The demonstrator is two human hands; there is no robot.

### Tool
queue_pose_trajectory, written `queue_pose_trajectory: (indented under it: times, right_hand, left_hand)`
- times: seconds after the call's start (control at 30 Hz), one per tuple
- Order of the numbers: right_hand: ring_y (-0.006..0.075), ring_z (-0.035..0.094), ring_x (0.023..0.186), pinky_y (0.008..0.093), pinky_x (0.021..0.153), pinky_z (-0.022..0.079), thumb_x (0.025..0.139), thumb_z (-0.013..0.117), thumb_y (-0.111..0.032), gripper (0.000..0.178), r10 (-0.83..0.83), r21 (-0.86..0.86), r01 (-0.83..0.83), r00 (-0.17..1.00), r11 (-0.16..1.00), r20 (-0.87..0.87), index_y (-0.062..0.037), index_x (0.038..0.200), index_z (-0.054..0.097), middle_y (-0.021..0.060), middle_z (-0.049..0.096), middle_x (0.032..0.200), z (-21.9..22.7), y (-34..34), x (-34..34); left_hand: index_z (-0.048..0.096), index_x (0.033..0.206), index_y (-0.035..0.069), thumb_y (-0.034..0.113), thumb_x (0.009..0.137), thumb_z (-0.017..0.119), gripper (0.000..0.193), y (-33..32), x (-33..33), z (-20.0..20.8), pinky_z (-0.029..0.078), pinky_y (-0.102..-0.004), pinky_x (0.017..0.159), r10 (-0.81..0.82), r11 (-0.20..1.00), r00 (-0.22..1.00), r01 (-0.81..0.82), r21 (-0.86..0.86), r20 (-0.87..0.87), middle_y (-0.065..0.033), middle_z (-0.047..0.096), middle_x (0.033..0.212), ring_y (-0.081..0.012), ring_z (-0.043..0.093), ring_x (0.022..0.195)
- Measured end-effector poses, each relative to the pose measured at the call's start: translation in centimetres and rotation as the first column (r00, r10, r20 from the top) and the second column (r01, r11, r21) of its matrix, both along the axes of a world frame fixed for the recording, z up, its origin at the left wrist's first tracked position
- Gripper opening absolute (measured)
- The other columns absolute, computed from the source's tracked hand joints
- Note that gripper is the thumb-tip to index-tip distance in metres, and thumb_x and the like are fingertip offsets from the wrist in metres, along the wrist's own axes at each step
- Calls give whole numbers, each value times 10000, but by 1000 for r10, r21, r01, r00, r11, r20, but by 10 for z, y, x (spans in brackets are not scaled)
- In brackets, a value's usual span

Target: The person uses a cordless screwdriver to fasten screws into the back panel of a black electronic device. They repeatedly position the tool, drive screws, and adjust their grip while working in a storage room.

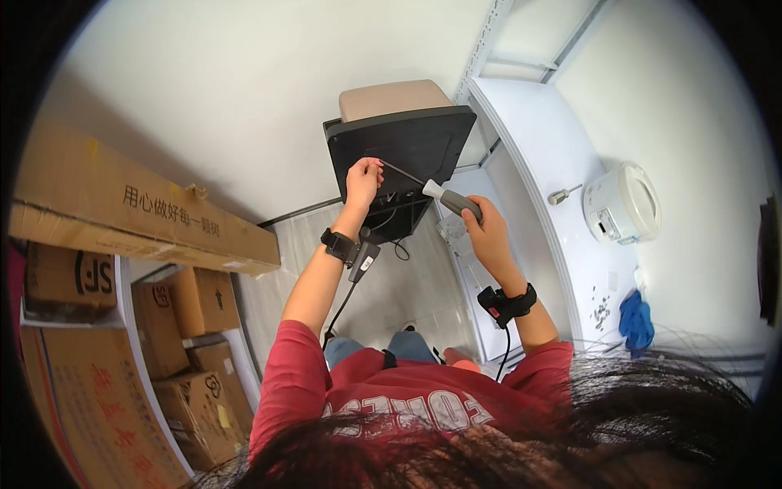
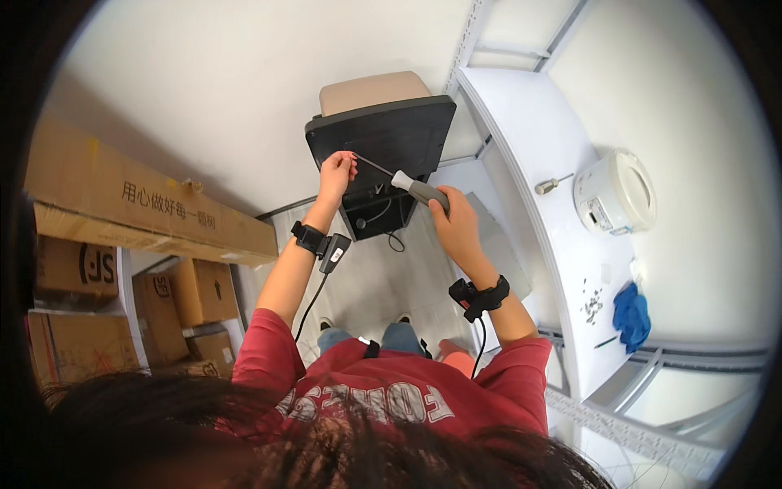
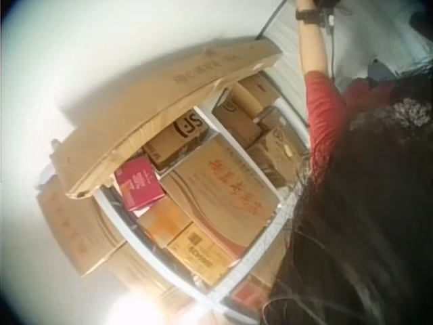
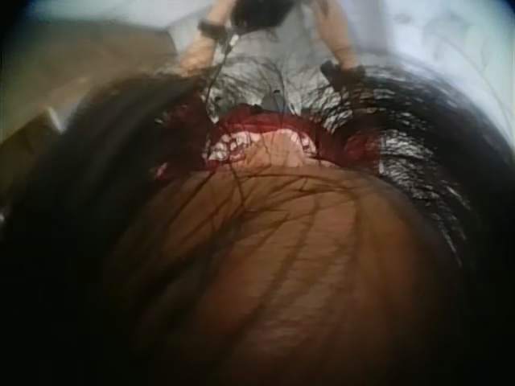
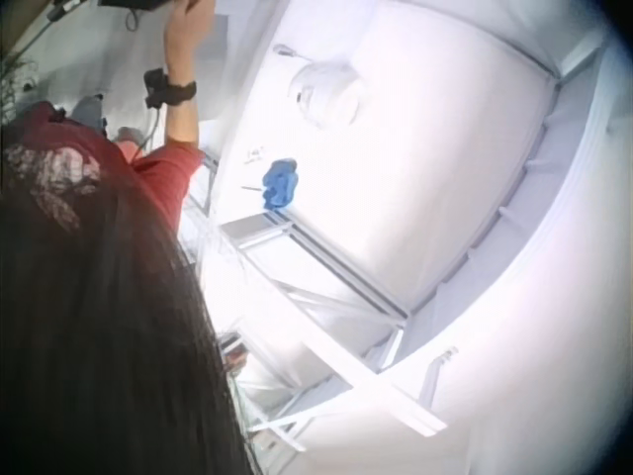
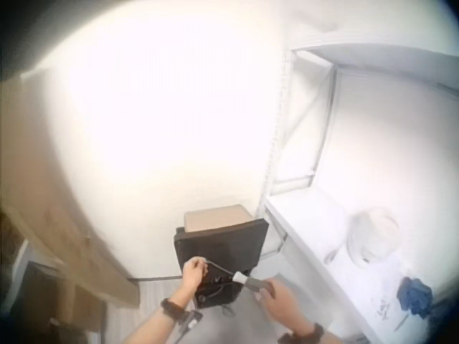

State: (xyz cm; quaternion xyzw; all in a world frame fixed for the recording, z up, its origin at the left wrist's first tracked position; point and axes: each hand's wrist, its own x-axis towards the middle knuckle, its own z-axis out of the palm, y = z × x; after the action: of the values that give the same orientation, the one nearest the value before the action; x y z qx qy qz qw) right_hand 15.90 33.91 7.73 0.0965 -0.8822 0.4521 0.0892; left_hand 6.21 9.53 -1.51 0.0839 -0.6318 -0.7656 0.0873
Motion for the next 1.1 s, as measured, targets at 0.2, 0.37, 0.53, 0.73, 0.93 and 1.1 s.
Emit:
queue_pose_trajectory:
  times: [0.2, 0.37, 0.53, 0.73, 0.93, 1.1]
  right_hand:
    - [165, 557, 655, 292, 604, 443, 883, 568, -134, 255, 120, 60, -115, 988, 992, -95, 26, 1080, 557, 112, 596, 819, -2, 44, -19]
    - [197, 558, 696, 311, 621, 448, 885, 568, -135, 260, 154, 72, -147, 981, 987, -118, 25, 1090, 556, 133, 597, 859, 0, 58, -22]
    - [208, 570, 713, 315, 632, 452, 889, 567, -141, 268, 142, 57, -137, 985, 989, -97, 19, 1103, 551, 141, 601, 908, -5, 71, -21]
    - [231, 589, 731, 324, 639, 462, 888, 567, -142, 265, 117, 103, -106, 987, 989, -114, 15, 1101, 550, 156, 606, 927, -11, 78, -15]
    - [330, 594, 816, 380, 698, 474, 880, 573, -162, 276, 107, 140, -97, 992, 985, -69, -6, 1104, 535, 175, 594, 994, -7, 78, -5]
    - [371, 591, 841, 402, 713, 478, 880, 574, -174, 284, 110, 178, -93, 990, 980, -84, -14, 1109, 525, 182, 587, 1018, -4, 77, -1]
  left_hand:
    - [564, 902, 22, 33, 919, 409, 156, 38, 8, 9, 415, -214, 515, 31, 996, 999, -33, 78, 18, -12, 555, 729, -70, 507, 575]
    - [560, 879, 33, 34, 920, 401, 165, 51, 6, 11, 412, -218, 519, 107, 994, 994, -107, 4, 25, -12, 539, 691, -74, 501, 569]
    - [559, 874, 35, 36, 922, 401, 166, 62, 5, 13, 411, -215, 525, 74, 996, 997, -72, -49, 25, -8, 525, 673, -74, 500, 574]
    - [565, 871, 40, 33, 924, 408, 166, 70, 7, 12, 415, -216, 531, 66, 997, 998, -66, -46, -4, -4, 529, 655, -72, 501, 573]
    - [585, 858, 24, 31, 910, 433, 160, 72, 8, 13, 435, -242, 567, 86, 943, 994, -102, -318, -63, -22, 539, 641, -91, 526, 597]
    - [579, 859, 16, 30, 908, 435, 153, 75, 11, 19, 441, -260, 575, 85, 918, 992, -115, -381, -95, -31, 538, 652, -109, 522, 591]
